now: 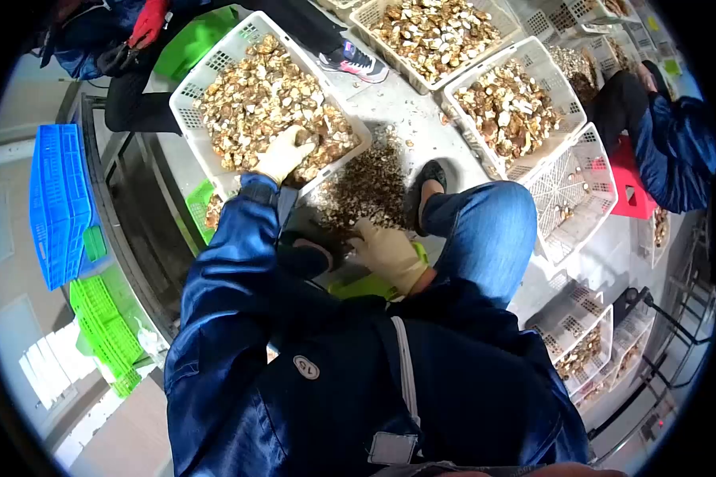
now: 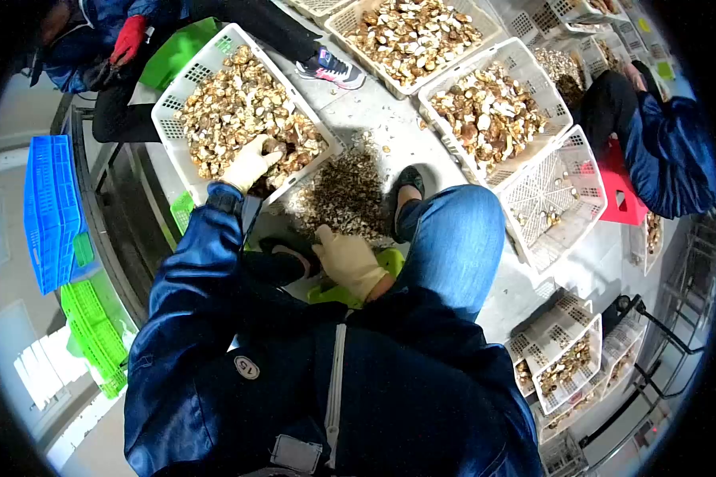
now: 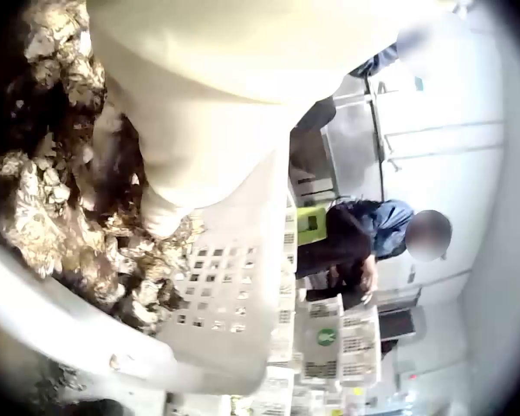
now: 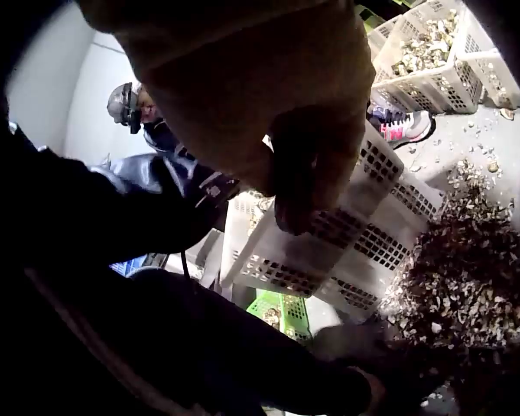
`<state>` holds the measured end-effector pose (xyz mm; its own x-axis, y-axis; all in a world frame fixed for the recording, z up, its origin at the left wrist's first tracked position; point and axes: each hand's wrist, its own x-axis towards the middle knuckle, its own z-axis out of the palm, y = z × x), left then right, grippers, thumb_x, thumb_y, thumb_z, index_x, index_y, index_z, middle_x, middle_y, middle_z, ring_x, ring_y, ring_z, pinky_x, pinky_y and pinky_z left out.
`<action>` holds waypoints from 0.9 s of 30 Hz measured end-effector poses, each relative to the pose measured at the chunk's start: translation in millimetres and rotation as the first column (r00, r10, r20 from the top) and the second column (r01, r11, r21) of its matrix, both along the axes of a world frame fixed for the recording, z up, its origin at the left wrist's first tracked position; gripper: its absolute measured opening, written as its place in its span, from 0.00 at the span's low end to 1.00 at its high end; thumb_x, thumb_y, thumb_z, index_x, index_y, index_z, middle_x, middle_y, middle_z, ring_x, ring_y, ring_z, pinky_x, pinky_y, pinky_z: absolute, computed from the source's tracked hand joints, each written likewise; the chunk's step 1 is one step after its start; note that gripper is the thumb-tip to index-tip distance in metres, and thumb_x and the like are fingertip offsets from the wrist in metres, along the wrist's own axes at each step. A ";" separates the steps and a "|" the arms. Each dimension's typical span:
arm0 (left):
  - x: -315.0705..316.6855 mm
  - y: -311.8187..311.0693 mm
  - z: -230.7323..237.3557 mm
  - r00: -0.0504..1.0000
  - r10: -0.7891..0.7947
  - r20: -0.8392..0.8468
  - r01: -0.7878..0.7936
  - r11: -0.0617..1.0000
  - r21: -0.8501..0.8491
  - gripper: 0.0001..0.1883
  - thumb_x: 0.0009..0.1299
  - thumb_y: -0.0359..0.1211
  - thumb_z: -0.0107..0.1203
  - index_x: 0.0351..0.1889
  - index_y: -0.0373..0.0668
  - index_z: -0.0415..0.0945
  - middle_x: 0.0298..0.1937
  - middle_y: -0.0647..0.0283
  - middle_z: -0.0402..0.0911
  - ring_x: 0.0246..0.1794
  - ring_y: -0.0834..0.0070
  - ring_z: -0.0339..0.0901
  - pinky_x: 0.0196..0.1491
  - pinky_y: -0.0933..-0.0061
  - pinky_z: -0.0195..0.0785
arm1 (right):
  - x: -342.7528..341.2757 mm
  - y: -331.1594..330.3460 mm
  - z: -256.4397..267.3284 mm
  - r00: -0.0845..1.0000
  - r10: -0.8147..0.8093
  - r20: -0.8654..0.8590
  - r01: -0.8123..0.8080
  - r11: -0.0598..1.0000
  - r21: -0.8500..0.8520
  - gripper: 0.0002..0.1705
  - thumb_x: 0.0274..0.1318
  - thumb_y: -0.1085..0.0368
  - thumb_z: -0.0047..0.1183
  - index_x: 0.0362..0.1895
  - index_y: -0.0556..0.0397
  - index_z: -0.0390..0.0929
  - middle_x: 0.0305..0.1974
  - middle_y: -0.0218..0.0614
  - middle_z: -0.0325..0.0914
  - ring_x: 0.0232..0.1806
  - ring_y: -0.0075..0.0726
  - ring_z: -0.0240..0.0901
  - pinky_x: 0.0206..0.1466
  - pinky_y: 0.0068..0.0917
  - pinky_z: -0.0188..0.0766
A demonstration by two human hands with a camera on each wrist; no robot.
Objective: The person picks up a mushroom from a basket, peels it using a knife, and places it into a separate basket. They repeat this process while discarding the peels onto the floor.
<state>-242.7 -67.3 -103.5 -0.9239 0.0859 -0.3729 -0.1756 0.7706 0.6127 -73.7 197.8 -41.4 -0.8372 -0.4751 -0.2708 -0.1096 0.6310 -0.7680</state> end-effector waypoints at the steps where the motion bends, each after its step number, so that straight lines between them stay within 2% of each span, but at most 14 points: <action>1: 15.0 -5.4 5.1 0.995 0.012 -0.099 -0.012 1.000 0.006 0.21 0.69 0.37 0.64 0.55 0.37 0.74 0.44 0.55 0.84 0.43 0.67 0.80 0.49 0.68 0.73 | -3.4 2.6 6.8 0.999 -0.025 -0.028 0.023 0.998 -0.061 0.14 0.65 0.57 0.51 0.44 0.55 0.72 0.27 0.49 0.80 0.29 0.62 0.78 0.34 0.51 0.74; 2: 30.9 2.7 38.1 0.974 0.188 0.125 -0.218 0.927 0.306 0.21 0.71 0.32 0.61 0.60 0.38 0.72 0.49 0.56 0.84 0.44 0.70 0.81 0.50 0.72 0.75 | -5.9 5.3 12.9 0.997 -0.050 -0.054 0.043 0.992 -0.120 0.14 0.65 0.57 0.52 0.43 0.55 0.73 0.28 0.49 0.80 0.30 0.62 0.78 0.35 0.50 0.75; 3: 46.2 8.6 57.5 0.865 0.319 0.388 -0.492 0.692 0.528 0.21 0.73 0.29 0.58 0.63 0.38 0.69 0.50 0.56 0.83 0.45 0.73 0.82 0.50 0.74 0.77 | -8.2 7.2 22.4 0.994 -0.075 -0.081 0.060 0.982 -0.178 0.14 0.65 0.57 0.52 0.41 0.54 0.74 0.29 0.48 0.80 0.31 0.62 0.78 0.35 0.49 0.75; 5: 81.6 8.9 62.2 0.761 0.329 0.560 -0.647 0.316 0.694 0.20 0.74 0.29 0.55 0.63 0.39 0.68 0.48 0.57 0.83 0.45 0.73 0.82 0.45 0.73 0.79 | -11.6 6.3 39.6 0.988 -0.149 0.045 0.156 0.954 -0.256 0.12 0.64 0.58 0.54 0.44 0.52 0.80 0.34 0.46 0.83 0.34 0.54 0.81 0.40 0.41 0.77; 6: 96.4 6.2 64.9 0.791 0.297 0.534 -0.611 0.389 0.689 0.20 0.75 0.30 0.55 0.64 0.39 0.68 0.47 0.59 0.82 0.43 0.71 0.82 0.42 0.70 0.79 | -9.0 4.8 32.9 0.981 -0.193 0.029 0.192 0.925 -0.328 0.12 0.64 0.59 0.55 0.46 0.52 0.81 0.36 0.46 0.84 0.34 0.51 0.81 0.41 0.39 0.77; 9: 145.1 28.7 85.4 0.779 0.250 0.575 -0.623 0.200 0.756 0.19 0.76 0.31 0.53 0.64 0.37 0.69 0.47 0.61 0.81 0.41 0.73 0.80 0.44 0.72 0.78 | -9.5 5.8 40.4 0.940 -0.261 0.219 0.326 0.876 -0.355 0.17 0.66 0.58 0.56 0.53 0.53 0.82 0.40 0.46 0.84 0.37 0.42 0.82 0.42 0.33 0.76; 11: 167.9 39.2 88.7 0.846 0.188 0.499 -0.530 0.206 0.823 0.18 0.78 0.30 0.50 0.65 0.36 0.70 0.47 0.65 0.80 0.43 0.72 0.79 0.45 0.71 0.77 | -4.1 2.7 39.3 0.954 -0.223 0.198 0.292 0.836 -0.464 0.13 0.68 0.63 0.55 0.50 0.58 0.81 0.37 0.35 0.84 0.33 0.23 0.77 0.40 0.23 0.73; 13: 189.8 55.7 93.8 0.893 0.306 0.330 -0.436 0.405 0.804 0.19 0.79 0.31 0.50 0.65 0.36 0.70 0.47 0.65 0.80 0.45 0.73 0.79 0.46 0.70 0.77 | 3.5 -0.9 17.0 0.971 -0.161 0.175 0.227 0.850 -0.475 0.15 0.67 0.59 0.55 0.48 0.56 0.82 0.36 0.41 0.84 0.35 0.32 0.79 0.41 0.29 0.74; 15: 205.2 46.6 61.7 0.866 0.242 0.438 -0.499 0.372 0.782 0.19 0.79 0.29 0.49 0.66 0.35 0.68 0.52 0.62 0.79 0.51 0.72 0.77 0.51 0.68 0.78 | 9.5 -1.3 15.8 0.972 -0.125 0.200 0.208 0.853 -0.478 0.15 0.66 0.56 0.55 0.47 0.55 0.81 0.36 0.44 0.83 0.36 0.38 0.80 0.41 0.33 0.74; 17: 215.0 66.9 91.6 0.857 0.215 0.469 -0.514 0.301 0.803 0.21 0.78 0.29 0.50 0.68 0.34 0.66 0.55 0.59 0.78 0.50 0.71 0.78 0.52 0.67 0.78 | 14.4 1.0 26.4 0.953 -0.116 0.279 0.241 0.848 -0.472 0.15 0.67 0.55 0.54 0.45 0.54 0.81 0.35 0.43 0.82 0.37 0.40 0.80 0.42 0.33 0.74; 18: 219.2 68.3 87.8 0.885 0.227 0.407 -0.465 0.375 0.802 0.22 0.78 0.30 0.51 0.68 0.34 0.65 0.55 0.59 0.78 0.50 0.71 0.79 0.52 0.68 0.78 | 15.5 4.6 22.2 0.984 -0.112 0.136 0.159 0.895 -0.417 0.16 0.68 0.54 0.50 0.44 0.53 0.80 0.34 0.43 0.81 0.37 0.43 0.79 0.43 0.35 0.73; 21: 229.1 70.6 79.2 0.945 0.235 0.229 -0.326 0.599 0.731 0.25 0.76 0.30 0.55 0.69 0.33 0.63 0.55 0.57 0.78 0.49 0.72 0.79 0.51 0.72 0.77 | 17.2 17.2 40.0 0.990 -0.025 0.136 0.063 0.958 -0.281 0.16 0.70 0.55 0.46 0.43 0.52 0.81 0.33 0.42 0.80 0.36 0.43 0.78 0.43 0.37 0.72; 23: 227.0 72.8 91.5 0.970 0.214 0.119 -0.241 0.748 0.618 0.27 0.74 0.30 0.57 0.69 0.33 0.63 0.54 0.57 0.78 0.48 0.74 0.80 0.49 0.76 0.77 | 18.9 19.7 37.7 0.996 -0.026 -0.086 -0.005 0.940 -0.342 0.16 0.69 0.57 0.45 0.41 0.55 0.81 0.33 0.45 0.79 0.35 0.47 0.77 0.42 0.39 0.72; 27: 223.6 91.5 115.3 0.959 0.273 0.082 -0.272 0.787 0.554 0.27 0.70 0.29 0.61 0.66 0.33 0.67 0.46 0.61 0.82 0.38 0.77 0.80 0.41 0.79 0.76 | 22.6 22.9 39.7 0.945 -0.103 -0.310 -0.038 0.908 -0.417 0.16 0.67 0.60 0.48 0.40 0.62 0.80 0.34 0.48 0.80 0.34 0.47 0.77 0.41 0.38 0.74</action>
